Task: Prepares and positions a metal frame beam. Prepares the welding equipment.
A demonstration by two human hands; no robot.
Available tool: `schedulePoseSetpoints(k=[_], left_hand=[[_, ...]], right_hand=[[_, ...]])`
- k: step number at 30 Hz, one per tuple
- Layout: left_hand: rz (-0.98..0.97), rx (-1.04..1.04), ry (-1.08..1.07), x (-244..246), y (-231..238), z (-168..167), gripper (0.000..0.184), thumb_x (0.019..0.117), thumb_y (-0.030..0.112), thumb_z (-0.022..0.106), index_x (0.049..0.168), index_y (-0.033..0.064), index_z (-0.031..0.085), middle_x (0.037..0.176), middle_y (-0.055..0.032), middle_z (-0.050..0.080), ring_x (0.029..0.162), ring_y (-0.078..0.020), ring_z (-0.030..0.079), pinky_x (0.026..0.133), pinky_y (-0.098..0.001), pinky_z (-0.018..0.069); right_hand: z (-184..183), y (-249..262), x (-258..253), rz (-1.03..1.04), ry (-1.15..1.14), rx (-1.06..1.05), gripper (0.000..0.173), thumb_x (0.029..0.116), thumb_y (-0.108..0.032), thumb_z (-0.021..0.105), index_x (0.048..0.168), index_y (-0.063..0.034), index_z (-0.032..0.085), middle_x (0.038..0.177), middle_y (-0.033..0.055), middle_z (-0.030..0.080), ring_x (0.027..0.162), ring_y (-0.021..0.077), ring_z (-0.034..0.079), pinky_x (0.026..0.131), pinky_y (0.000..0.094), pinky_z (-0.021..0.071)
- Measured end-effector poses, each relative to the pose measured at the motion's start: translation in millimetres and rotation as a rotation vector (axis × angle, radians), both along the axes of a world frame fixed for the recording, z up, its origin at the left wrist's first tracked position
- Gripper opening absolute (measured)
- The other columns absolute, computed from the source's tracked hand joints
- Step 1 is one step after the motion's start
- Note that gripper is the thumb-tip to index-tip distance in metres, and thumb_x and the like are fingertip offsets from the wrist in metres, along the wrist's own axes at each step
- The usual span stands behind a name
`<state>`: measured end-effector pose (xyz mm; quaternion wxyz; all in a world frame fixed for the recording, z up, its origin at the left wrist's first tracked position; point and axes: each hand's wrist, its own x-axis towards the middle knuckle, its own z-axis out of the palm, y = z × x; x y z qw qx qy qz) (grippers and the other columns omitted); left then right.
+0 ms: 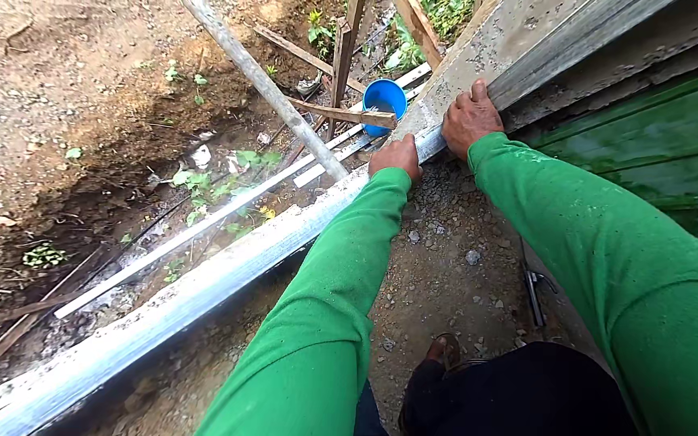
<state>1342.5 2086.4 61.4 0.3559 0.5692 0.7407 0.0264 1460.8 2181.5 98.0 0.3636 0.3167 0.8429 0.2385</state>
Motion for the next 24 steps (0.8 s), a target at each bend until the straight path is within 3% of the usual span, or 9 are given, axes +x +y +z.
schedulePoseSetpoints(k=[14, 21, 24], left_hand=[[0.003, 0.006, 0.009, 1, 1, 0, 0.067, 0.0838, 0.043, 0.076, 0.142, 0.0192, 0.054, 0.115, -0.0178, 0.072, 0.105, -0.0413, 0.07, 0.079, -0.0652, 0.055], [0.0, 0.025, 0.03, 4, 0, 0, 0.061, 0.0826, 0.042, 0.076, 0.136, 0.0178, 0.057, 0.114, -0.017, 0.071, 0.102, -0.0403, 0.071, 0.075, -0.0631, 0.0565], [-0.003, 0.019, 0.034, 4, 1, 1, 0.065, 0.0823, 0.045, 0.077, 0.139, 0.0193, 0.056, 0.116, -0.0172, 0.071, 0.103, -0.0413, 0.07, 0.076, -0.064, 0.0563]], right_hand=[[0, 1, 4, 0.018, 0.055, 0.0, 0.025, 0.0996, 0.001, 0.046, 0.113, 0.0117, 0.064, 0.118, 0.0286, 0.065, 0.123, 0.0438, 0.057, 0.114, 0.0647, 0.0292], [-11, -7, 3, -0.002, 0.039, 0.101, 0.032, 0.1047, 0.002, 0.036, 0.124, 0.0146, 0.058, 0.126, 0.0294, 0.062, 0.129, 0.0414, 0.054, 0.119, 0.0591, 0.0259], [-7, -11, 1, -0.02, 0.029, 0.075, 0.034, 0.1045, 0.001, 0.036, 0.128, 0.0139, 0.057, 0.132, 0.0299, 0.06, 0.133, 0.0411, 0.053, 0.122, 0.0591, 0.0229]])
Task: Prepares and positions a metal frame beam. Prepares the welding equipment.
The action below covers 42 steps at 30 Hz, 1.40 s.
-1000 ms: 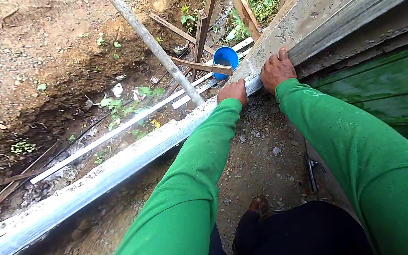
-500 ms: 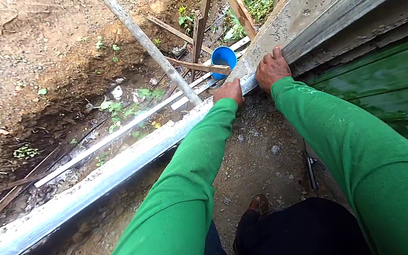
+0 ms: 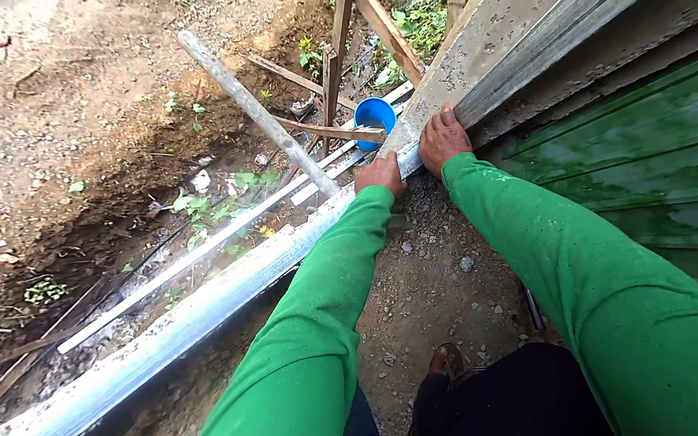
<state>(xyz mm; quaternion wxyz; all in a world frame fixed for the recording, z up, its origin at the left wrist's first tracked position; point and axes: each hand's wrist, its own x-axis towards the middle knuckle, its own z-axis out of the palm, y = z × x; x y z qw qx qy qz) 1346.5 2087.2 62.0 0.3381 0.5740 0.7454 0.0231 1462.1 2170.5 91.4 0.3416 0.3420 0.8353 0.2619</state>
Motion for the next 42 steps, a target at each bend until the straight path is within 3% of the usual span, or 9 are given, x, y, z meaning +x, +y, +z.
schedulePoseSetpoints(k=[4, 7, 11, 15, 25, 29, 36, 39, 42], left_hand=[[-0.01, 0.005, -0.002, 1, 2, 0, 0.065, 0.0831, 0.043, 0.075, 0.14, 0.0182, 0.055, 0.115, -0.0192, 0.071, 0.105, -0.043, 0.07, 0.077, -0.0664, 0.0554], [-0.011, 0.011, 0.006, 2, 1, -2, 0.066, 0.0826, 0.044, 0.076, 0.14, 0.0169, 0.056, 0.117, -0.0199, 0.071, 0.107, -0.0439, 0.069, 0.08, -0.0677, 0.0547], [-0.017, -0.003, 0.048, 3, 2, 1, 0.073, 0.0805, 0.048, 0.077, 0.141, 0.0153, 0.054, 0.116, -0.0209, 0.071, 0.107, -0.0448, 0.069, 0.081, -0.0684, 0.0543], [-0.036, -0.01, 0.061, 4, 3, 3, 0.079, 0.082, 0.051, 0.078, 0.145, 0.0127, 0.049, 0.12, -0.0244, 0.069, 0.111, -0.0472, 0.067, 0.085, -0.0717, 0.0524], [-0.069, 0.034, 0.073, 0, 3, 0, 0.104, 0.0759, 0.064, 0.082, 0.158, 0.0209, 0.035, 0.13, -0.0217, 0.067, 0.118, -0.0449, 0.065, 0.092, -0.0716, 0.0514], [-0.114, 0.108, -0.002, -7, 9, 9, 0.109, 0.0791, 0.06, 0.083, 0.163, 0.0152, 0.028, 0.14, -0.0253, 0.059, 0.126, -0.0462, 0.06, 0.101, -0.0698, 0.0484], [-0.284, 0.619, -0.675, 5, 74, 161, 0.092, 0.0906, 0.043, 0.076, 0.159, 0.0027, 0.028, 0.156, -0.015, 0.047, 0.138, -0.0223, 0.053, 0.11, -0.0402, 0.0514], [-0.429, 0.64, -0.825, 20, 106, 207, 0.077, 0.0897, 0.036, 0.078, 0.146, -0.0021, 0.041, 0.131, -0.0113, 0.064, 0.117, -0.0174, 0.067, 0.102, -0.0365, 0.0578], [-0.47, 0.595, -0.947, 22, 120, 207, 0.059, 0.0917, 0.026, 0.079, 0.135, -0.0017, 0.05, 0.117, -0.0078, 0.07, 0.11, -0.0148, 0.069, 0.102, -0.0352, 0.0567]], right_hand=[[23, -14, -1, -0.074, 0.319, -0.292, 0.03, 0.0979, -0.011, 0.058, 0.123, 0.0032, 0.067, 0.131, 0.0238, 0.063, 0.134, 0.0438, 0.05, 0.122, 0.066, 0.0184], [45, -38, 23, -0.128, 0.774, -0.373, 0.039, 0.0953, -0.032, 0.068, 0.127, -0.0109, 0.071, 0.132, 0.011, 0.067, 0.135, 0.0319, 0.053, 0.114, 0.0553, 0.0403], [96, -60, 78, -0.383, 1.417, -0.156, 0.044, 0.1, -0.033, 0.064, 0.132, -0.0032, 0.063, 0.123, 0.0136, 0.069, 0.114, 0.0225, 0.068, 0.099, 0.0413, 0.0567], [136, -58, 110, -0.556, 1.785, -0.051, 0.059, 0.0971, -0.035, 0.069, 0.144, -0.0033, 0.052, 0.122, 0.0101, 0.067, 0.1, 0.0132, 0.071, 0.088, 0.031, 0.0605], [160, -60, 122, -0.505, 1.889, -0.232, 0.049, 0.0976, -0.031, 0.069, 0.139, -0.0076, 0.059, 0.118, 0.0052, 0.07, 0.097, 0.0095, 0.07, 0.086, 0.0276, 0.0598], [159, -56, 130, -0.532, 1.906, -0.256, 0.047, 0.0979, -0.028, 0.069, 0.139, -0.0072, 0.059, 0.117, 0.0058, 0.07, 0.096, 0.0101, 0.071, 0.087, 0.0284, 0.0594], [145, -42, 123, -0.638, 1.828, -0.274, 0.056, 0.0971, -0.031, 0.071, 0.143, -0.0026, 0.055, 0.119, 0.0128, 0.07, 0.099, 0.02, 0.071, 0.091, 0.0397, 0.0588], [155, -39, 103, -0.646, 1.699, -0.191, 0.068, 0.0912, -0.044, 0.076, 0.141, -0.0027, 0.058, 0.12, 0.0173, 0.071, 0.109, 0.0292, 0.07, 0.101, 0.0509, 0.053], [176, -29, 82, -0.672, 1.527, -0.173, 0.07, 0.0884, -0.052, 0.077, 0.124, 0.0066, 0.063, 0.114, 0.0244, 0.068, 0.109, 0.0372, 0.067, 0.098, 0.0559, 0.051]])
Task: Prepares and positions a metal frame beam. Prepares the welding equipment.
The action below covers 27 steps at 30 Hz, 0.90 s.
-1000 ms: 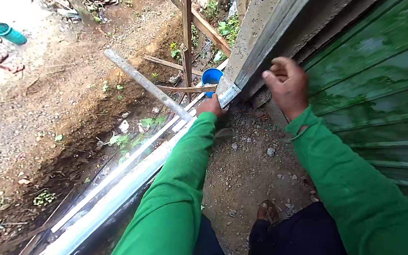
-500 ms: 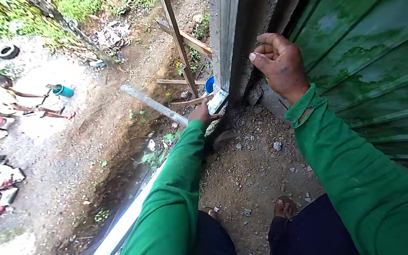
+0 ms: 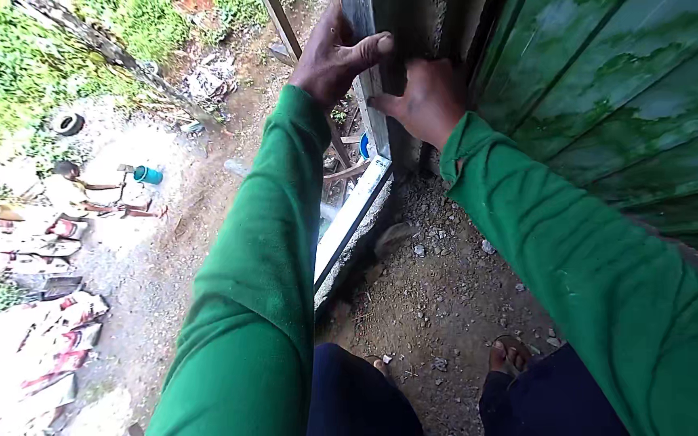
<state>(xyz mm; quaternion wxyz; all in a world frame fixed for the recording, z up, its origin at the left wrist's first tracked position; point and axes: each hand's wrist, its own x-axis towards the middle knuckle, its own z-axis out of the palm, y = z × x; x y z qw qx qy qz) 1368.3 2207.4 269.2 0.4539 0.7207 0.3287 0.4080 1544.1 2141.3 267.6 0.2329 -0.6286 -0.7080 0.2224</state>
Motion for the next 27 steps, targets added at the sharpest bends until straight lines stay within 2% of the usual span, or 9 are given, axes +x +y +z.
schedulePoseSetpoints(k=[2, 5, 8, 15, 17, 19, 21, 23, 27], left_hand=[[-0.015, 0.001, -0.028, 1, 1, -6, 0.061, 0.0911, 0.027, 0.079, 0.135, -0.0014, 0.049, 0.117, -0.0071, 0.07, 0.111, -0.0146, 0.069, 0.103, -0.0357, 0.0565], [0.021, 0.029, -0.013, 3, 1, -12, 0.057, 0.0926, 0.027, 0.077, 0.134, -0.0024, 0.051, 0.116, -0.0088, 0.071, 0.11, -0.0155, 0.069, 0.103, -0.0365, 0.0561], [0.109, 0.038, 0.054, 2, 0, -13, 0.061, 0.0913, 0.036, 0.078, 0.133, -0.0014, 0.055, 0.114, -0.0082, 0.071, 0.108, -0.0134, 0.069, 0.102, -0.0348, 0.0564], [0.244, 0.061, 0.166, 9, -6, -13, 0.078, 0.0927, 0.046, 0.074, 0.148, 0.0007, 0.043, 0.126, -0.0102, 0.068, 0.116, -0.0126, 0.067, 0.104, -0.0346, 0.0557], [0.289, 0.054, 0.176, 11, -13, -13, 0.082, 0.093, 0.047, 0.073, 0.151, 0.0012, 0.039, 0.132, -0.0118, 0.065, 0.119, -0.0145, 0.066, 0.104, -0.0352, 0.056], [0.323, 0.03, 0.166, 10, -29, -15, 0.083, 0.0945, 0.046, 0.073, 0.156, 0.0041, 0.035, 0.142, -0.0122, 0.06, 0.125, -0.0161, 0.064, 0.106, -0.0363, 0.0554], [0.362, 0.019, 0.242, 6, -49, -31, 0.079, 0.0963, 0.049, 0.069, 0.156, 0.0067, 0.038, 0.149, -0.0115, 0.055, 0.134, -0.018, 0.058, 0.112, -0.0394, 0.0511], [0.411, -0.024, 0.441, -4, -72, -55, 0.075, 0.0985, 0.052, 0.064, 0.156, 0.008, 0.042, 0.154, -0.0136, 0.051, 0.141, -0.024, 0.051, 0.118, -0.0463, 0.0433], [0.363, -0.156, 0.734, -28, -116, -129, 0.067, 0.0973, 0.041, 0.071, 0.15, 0.0048, 0.05, 0.144, -0.0221, 0.058, 0.134, -0.0385, 0.055, 0.113, -0.0612, 0.0422]], right_hand=[[12, 9, -9, 0.014, -0.116, -0.047, 0.066, 0.0904, -0.054, 0.074, 0.11, 0.0082, 0.066, 0.112, 0.0248, 0.067, 0.11, 0.0373, 0.066, 0.095, 0.0548, 0.0512], [19, 18, -18, 0.006, -0.205, -0.081, 0.056, 0.0943, -0.048, 0.071, 0.108, 0.0067, 0.067, 0.117, 0.0246, 0.066, 0.116, 0.0376, 0.064, 0.099, 0.054, 0.0494], [22, 16, -19, 0.007, -0.223, -0.071, 0.046, 0.0962, -0.041, 0.07, 0.106, 0.0041, 0.067, 0.113, 0.0216, 0.067, 0.113, 0.0343, 0.065, 0.097, 0.0507, 0.0497], [12, 16, -14, 0.01, -0.19, -0.024, 0.058, 0.0967, -0.05, 0.067, 0.104, 0.0071, 0.066, 0.109, 0.0243, 0.067, 0.11, 0.0372, 0.066, 0.097, 0.0527, 0.0509], [4, 12, -5, 0.028, -0.11, 0.003, 0.057, 0.0978, -0.049, 0.066, 0.11, 0.0069, 0.067, 0.108, 0.0249, 0.068, 0.109, 0.0377, 0.067, 0.098, 0.054, 0.0508], [-6, 5, 12, 0.07, -0.009, -0.003, 0.057, 0.0987, -0.046, 0.066, 0.127, 0.0029, 0.064, 0.114, 0.0241, 0.069, 0.11, 0.0379, 0.067, 0.101, 0.0572, 0.0502], [-20, -8, 42, 0.098, 0.017, -0.093, 0.06, 0.0999, -0.048, 0.063, 0.14, -0.0042, 0.059, 0.119, 0.021, 0.07, 0.11, 0.0358, 0.069, 0.1, 0.0597, 0.0516], [-35, -26, 80, 0.169, -0.031, -0.2, 0.061, 0.1017, -0.048, 0.06, 0.145, -0.0046, 0.055, 0.12, 0.0201, 0.071, 0.11, 0.0366, 0.069, 0.099, 0.0616, 0.0515], [-57, -79, 172, 0.312, -0.089, -0.399, 0.045, 0.1032, -0.037, 0.063, 0.137, -0.008, 0.063, 0.112, 0.0127, 0.074, 0.101, 0.0269, 0.072, 0.096, 0.0533, 0.0548]])
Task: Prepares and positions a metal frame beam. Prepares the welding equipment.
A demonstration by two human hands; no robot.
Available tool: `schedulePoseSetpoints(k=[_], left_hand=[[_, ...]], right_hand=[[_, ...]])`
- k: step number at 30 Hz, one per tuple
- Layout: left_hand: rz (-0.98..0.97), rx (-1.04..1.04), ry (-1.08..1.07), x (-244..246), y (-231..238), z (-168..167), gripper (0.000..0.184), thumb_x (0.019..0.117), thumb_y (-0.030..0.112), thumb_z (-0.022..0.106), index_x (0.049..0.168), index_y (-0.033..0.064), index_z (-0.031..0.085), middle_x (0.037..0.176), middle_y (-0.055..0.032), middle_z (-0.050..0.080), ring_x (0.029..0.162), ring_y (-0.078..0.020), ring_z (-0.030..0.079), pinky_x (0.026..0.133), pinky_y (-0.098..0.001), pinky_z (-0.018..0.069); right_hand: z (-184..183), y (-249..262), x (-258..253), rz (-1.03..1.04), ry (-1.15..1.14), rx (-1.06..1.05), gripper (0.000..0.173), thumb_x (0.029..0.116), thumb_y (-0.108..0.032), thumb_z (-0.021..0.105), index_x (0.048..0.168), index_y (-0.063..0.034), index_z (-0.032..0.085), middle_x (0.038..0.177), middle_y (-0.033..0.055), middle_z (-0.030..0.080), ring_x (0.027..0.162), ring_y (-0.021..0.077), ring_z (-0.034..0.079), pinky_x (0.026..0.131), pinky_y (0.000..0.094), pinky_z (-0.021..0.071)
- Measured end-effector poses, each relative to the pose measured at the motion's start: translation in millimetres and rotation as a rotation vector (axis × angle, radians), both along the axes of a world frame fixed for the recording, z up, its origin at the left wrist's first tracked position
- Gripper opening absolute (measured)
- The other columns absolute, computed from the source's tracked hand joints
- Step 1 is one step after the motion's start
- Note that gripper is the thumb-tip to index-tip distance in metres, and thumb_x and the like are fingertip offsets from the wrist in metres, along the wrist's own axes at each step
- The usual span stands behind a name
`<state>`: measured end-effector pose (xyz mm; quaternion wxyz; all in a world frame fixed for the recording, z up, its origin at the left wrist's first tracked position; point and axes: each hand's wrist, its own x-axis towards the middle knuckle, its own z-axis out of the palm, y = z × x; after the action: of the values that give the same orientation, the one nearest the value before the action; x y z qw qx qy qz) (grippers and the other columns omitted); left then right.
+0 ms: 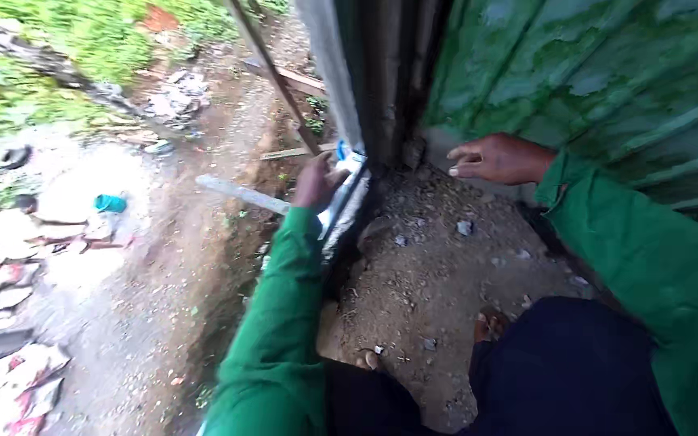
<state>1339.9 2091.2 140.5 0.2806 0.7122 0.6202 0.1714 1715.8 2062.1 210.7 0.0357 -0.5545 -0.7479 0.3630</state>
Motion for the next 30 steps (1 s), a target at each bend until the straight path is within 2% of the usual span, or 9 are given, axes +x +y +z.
schedulePoseSetpoints(k=[3, 6, 8, 12, 16, 19, 24, 27, 30], left_hand=[[-0.058, -0.109, 0.079, -9, -12, -27, 0.066, 0.0969, 0.038, 0.072, 0.148, 0.0031, 0.051, 0.142, -0.0286, 0.057, 0.133, -0.0467, 0.054, 0.111, -0.0691, 0.041], [0.041, -0.164, 0.122, -11, -20, -7, 0.061, 0.101, 0.037, 0.067, 0.149, 0.0036, 0.05, 0.138, -0.0332, 0.057, 0.13, -0.0536, 0.054, 0.107, -0.0753, 0.0388], [0.098, -0.179, 0.106, -15, -21, -8, 0.06, 0.1017, 0.038, 0.066, 0.149, 0.0038, 0.05, 0.142, -0.0326, 0.055, 0.133, -0.0537, 0.052, 0.108, -0.0757, 0.0371], [0.127, -0.193, 0.096, -26, -17, -23, 0.061, 0.103, 0.043, 0.062, 0.149, 0.0054, 0.049, 0.147, -0.0281, 0.053, 0.136, -0.0494, 0.05, 0.111, -0.0723, 0.0369], [0.185, -0.221, 0.078, -27, -20, -20, 0.06, 0.1044, 0.041, 0.061, 0.151, 0.0043, 0.048, 0.148, -0.028, 0.052, 0.136, -0.049, 0.051, 0.111, -0.0707, 0.0372], [0.205, -0.222, 0.103, -34, -25, -18, 0.059, 0.1045, 0.04, 0.061, 0.149, 0.0041, 0.049, 0.147, -0.0269, 0.054, 0.134, -0.0481, 0.053, 0.11, -0.07, 0.039], [0.189, -0.297, 0.152, -44, -38, -28, 0.057, 0.1034, 0.039, 0.063, 0.147, 0.005, 0.052, 0.141, -0.0278, 0.058, 0.13, -0.0485, 0.056, 0.108, -0.0712, 0.0407], [0.168, -0.377, 0.154, -45, -38, -35, 0.058, 0.104, 0.04, 0.062, 0.148, 0.0047, 0.051, 0.144, -0.0264, 0.057, 0.133, -0.0469, 0.055, 0.11, -0.0699, 0.0392], [0.145, -0.38, 0.221, -55, -33, -32, 0.043, 0.1071, 0.039, 0.055, 0.128, 0.003, 0.067, 0.125, -0.0259, 0.068, 0.12, -0.0452, 0.063, 0.103, -0.0718, 0.043]], right_hand=[[0, -68, 83, -0.267, 0.122, -0.138, 0.029, 0.1056, -0.026, 0.059, 0.126, -0.0072, 0.067, 0.104, 0.0101, 0.074, 0.09, 0.02, 0.074, 0.085, 0.0418, 0.0626], [-16, -134, 151, -0.601, 0.142, -0.193, 0.027, 0.1078, -0.02, 0.053, 0.121, 0.0001, 0.065, 0.105, 0.0155, 0.072, 0.089, 0.0258, 0.073, 0.082, 0.0464, 0.0618], [-57, -177, 190, -0.736, 0.022, -0.295, 0.026, 0.1072, -0.02, 0.056, 0.12, 0.001, 0.065, 0.109, 0.0198, 0.07, 0.093, 0.0314, 0.071, 0.086, 0.0515, 0.0586], [-161, -217, 224, -0.71, -0.309, -0.467, 0.052, 0.1006, -0.031, 0.066, 0.139, 0.0032, 0.058, 0.131, 0.0289, 0.063, 0.125, 0.0436, 0.059, 0.108, 0.0642, 0.0427], [-217, -202, 218, -0.692, -0.437, -0.436, 0.062, 0.1009, -0.039, 0.063, 0.144, 0.0038, 0.052, 0.136, 0.0304, 0.059, 0.131, 0.0445, 0.055, 0.111, 0.0629, 0.0399], [-243, -189, 217, -0.714, -0.509, -0.345, 0.055, 0.0994, -0.037, 0.064, 0.137, 0.0031, 0.058, 0.133, 0.0291, 0.062, 0.129, 0.0439, 0.057, 0.109, 0.063, 0.0421], [-234, -202, 220, -0.712, -0.46, -0.201, 0.055, 0.0989, -0.023, 0.067, 0.142, 0.0058, 0.051, 0.137, 0.0306, 0.058, 0.13, 0.0461, 0.055, 0.11, 0.0622, 0.0423], [-215, -224, 215, -0.673, -0.455, -0.176, 0.051, 0.1026, -0.024, 0.062, 0.142, 0.0054, 0.048, 0.122, 0.0335, 0.064, 0.114, 0.0501, 0.064, 0.099, 0.0651, 0.0488], [-198, -237, 209, -0.612, -0.404, -0.143, 0.055, 0.1033, -0.031, 0.063, 0.149, -0.004, 0.049, 0.122, 0.0332, 0.065, 0.113, 0.0523, 0.064, 0.098, 0.0692, 0.0474]])
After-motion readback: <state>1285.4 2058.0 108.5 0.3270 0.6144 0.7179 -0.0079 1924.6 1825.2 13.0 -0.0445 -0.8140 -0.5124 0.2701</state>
